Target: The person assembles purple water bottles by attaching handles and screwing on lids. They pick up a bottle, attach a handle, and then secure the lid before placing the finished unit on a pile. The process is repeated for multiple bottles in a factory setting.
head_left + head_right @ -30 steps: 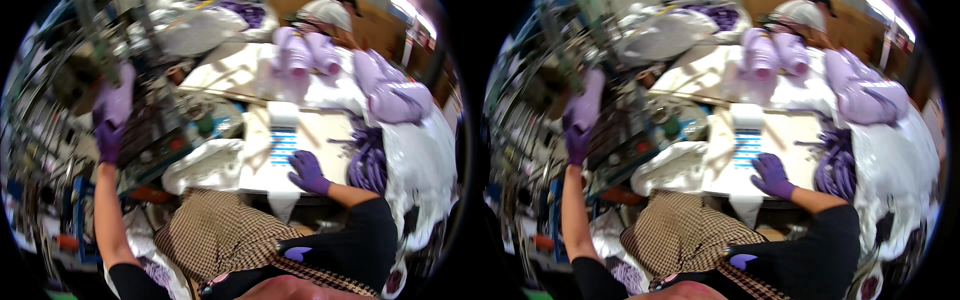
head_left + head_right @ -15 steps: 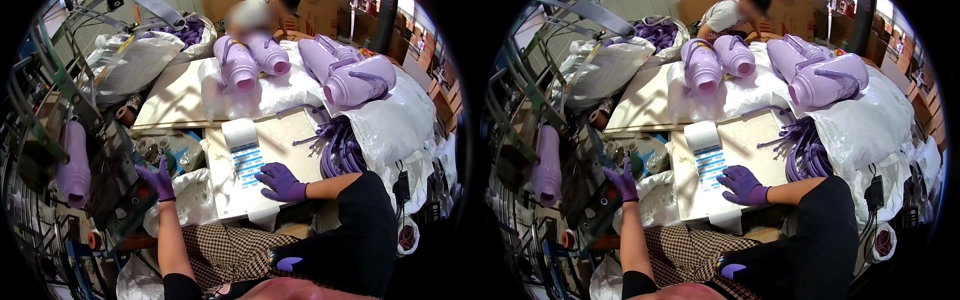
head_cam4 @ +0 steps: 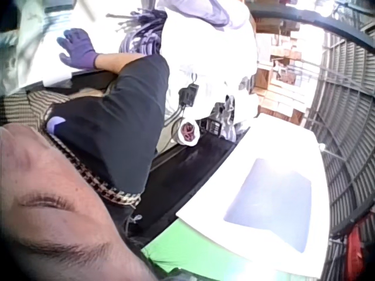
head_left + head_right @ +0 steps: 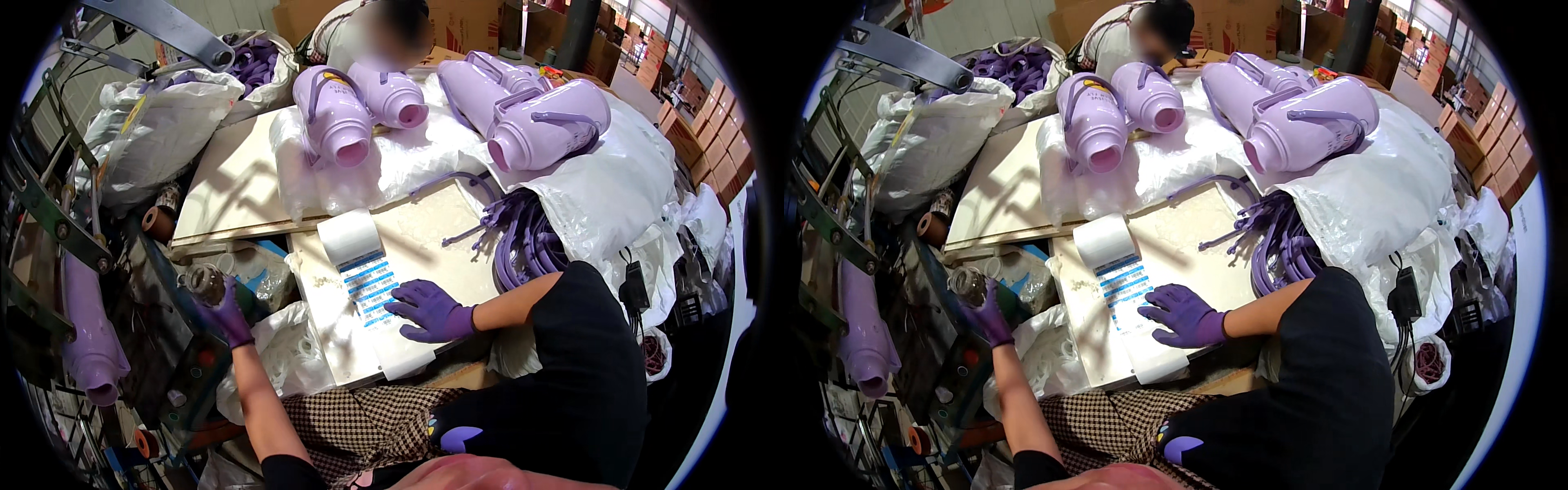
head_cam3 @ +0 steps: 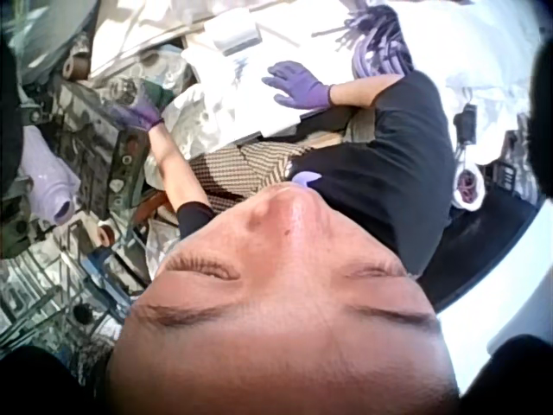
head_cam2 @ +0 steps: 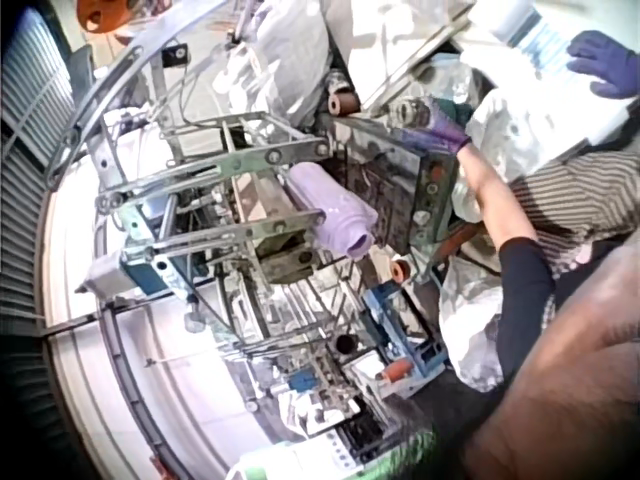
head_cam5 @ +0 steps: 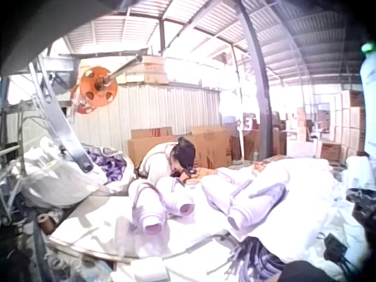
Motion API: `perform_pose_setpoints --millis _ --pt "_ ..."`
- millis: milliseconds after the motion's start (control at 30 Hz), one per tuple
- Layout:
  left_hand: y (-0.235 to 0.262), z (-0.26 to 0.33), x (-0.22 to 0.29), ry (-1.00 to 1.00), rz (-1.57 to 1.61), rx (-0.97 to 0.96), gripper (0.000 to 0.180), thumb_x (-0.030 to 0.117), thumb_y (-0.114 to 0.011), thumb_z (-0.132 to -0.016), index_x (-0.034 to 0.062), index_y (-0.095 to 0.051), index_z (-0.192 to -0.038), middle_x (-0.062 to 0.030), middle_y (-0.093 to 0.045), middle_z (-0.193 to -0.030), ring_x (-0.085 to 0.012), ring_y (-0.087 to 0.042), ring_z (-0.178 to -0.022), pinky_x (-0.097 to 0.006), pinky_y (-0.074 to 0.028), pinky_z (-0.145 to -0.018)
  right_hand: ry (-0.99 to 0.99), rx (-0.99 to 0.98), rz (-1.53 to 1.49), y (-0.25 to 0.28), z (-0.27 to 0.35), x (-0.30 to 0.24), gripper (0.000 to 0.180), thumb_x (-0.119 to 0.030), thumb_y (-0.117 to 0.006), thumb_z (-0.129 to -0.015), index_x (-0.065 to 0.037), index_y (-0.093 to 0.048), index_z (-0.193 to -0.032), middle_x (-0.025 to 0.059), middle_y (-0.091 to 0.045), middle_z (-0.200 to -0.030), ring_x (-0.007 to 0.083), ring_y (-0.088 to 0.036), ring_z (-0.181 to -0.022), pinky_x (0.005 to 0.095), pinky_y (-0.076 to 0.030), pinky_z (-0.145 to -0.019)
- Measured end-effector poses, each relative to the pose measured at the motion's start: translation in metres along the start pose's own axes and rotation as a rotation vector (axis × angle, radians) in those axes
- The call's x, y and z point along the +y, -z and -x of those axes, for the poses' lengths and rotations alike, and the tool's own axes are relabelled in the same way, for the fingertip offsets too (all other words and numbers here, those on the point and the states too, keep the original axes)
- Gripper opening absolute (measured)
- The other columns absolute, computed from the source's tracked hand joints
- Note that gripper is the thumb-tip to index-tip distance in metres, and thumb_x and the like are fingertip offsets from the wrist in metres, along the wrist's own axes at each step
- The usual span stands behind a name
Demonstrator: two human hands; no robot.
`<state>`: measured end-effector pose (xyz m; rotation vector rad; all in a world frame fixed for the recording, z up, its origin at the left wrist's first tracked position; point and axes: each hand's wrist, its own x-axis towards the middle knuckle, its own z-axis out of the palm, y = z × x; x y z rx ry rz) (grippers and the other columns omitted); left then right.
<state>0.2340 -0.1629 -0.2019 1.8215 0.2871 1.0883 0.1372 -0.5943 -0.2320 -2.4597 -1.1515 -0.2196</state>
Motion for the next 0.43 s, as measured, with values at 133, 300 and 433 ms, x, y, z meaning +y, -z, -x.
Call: perform_pose_setpoints --millis 133,300,433 --pt "0.01 0.032 0.027 -0.103 0.235 -0.126 0.074 0.001 -0.087 -0.075 -0.0002 -0.049 -0.138 -0.0111 -0.056 -0.134 -0.0215 -0.058 -0.117 -0.034 -0.051 -0.1 0.005 0.009 0.025 -0.001 -0.001 0.001 0.055 -0.037 -0.06 -0.092 -0.008 -0.053 -0.138 0.0202 -0.049 -0.139 0.0383 -0.046 -0.128 0.0507 -0.033 -0.112" --pt "0.058 0.066 0.125 0.099 0.413 -0.354 0.077 0.004 -0.083 -0.073 -0.0002 -0.048 -0.142 -0.0094 -0.06 -0.132 -0.0203 -0.062 -0.116 -0.035 -0.049 -0.102 0.02 -0.02 0.048 0.0 -0.001 -0.001 0.057 -0.037 -0.06 -0.092 -0.008 -0.05 -0.14 0.021 -0.049 -0.14 0.038 -0.045 -0.13 0.0502 -0.033 -0.112" --pt "0.104 0.082 0.148 -0.1 0.351 -0.409 0.078 0.01 -0.085 -0.076 0.0016 -0.046 -0.143 -0.0103 -0.061 -0.132 -0.025 -0.062 -0.119 -0.04 -0.047 -0.107 -0.002 -0.083 0.081 -0.005 -0.002 0.001 0.064 -0.04 -0.062 -0.091 -0.01 -0.046 -0.145 0.0198 -0.047 -0.142 0.0387 -0.044 -0.132 0.0515 -0.033 -0.112"
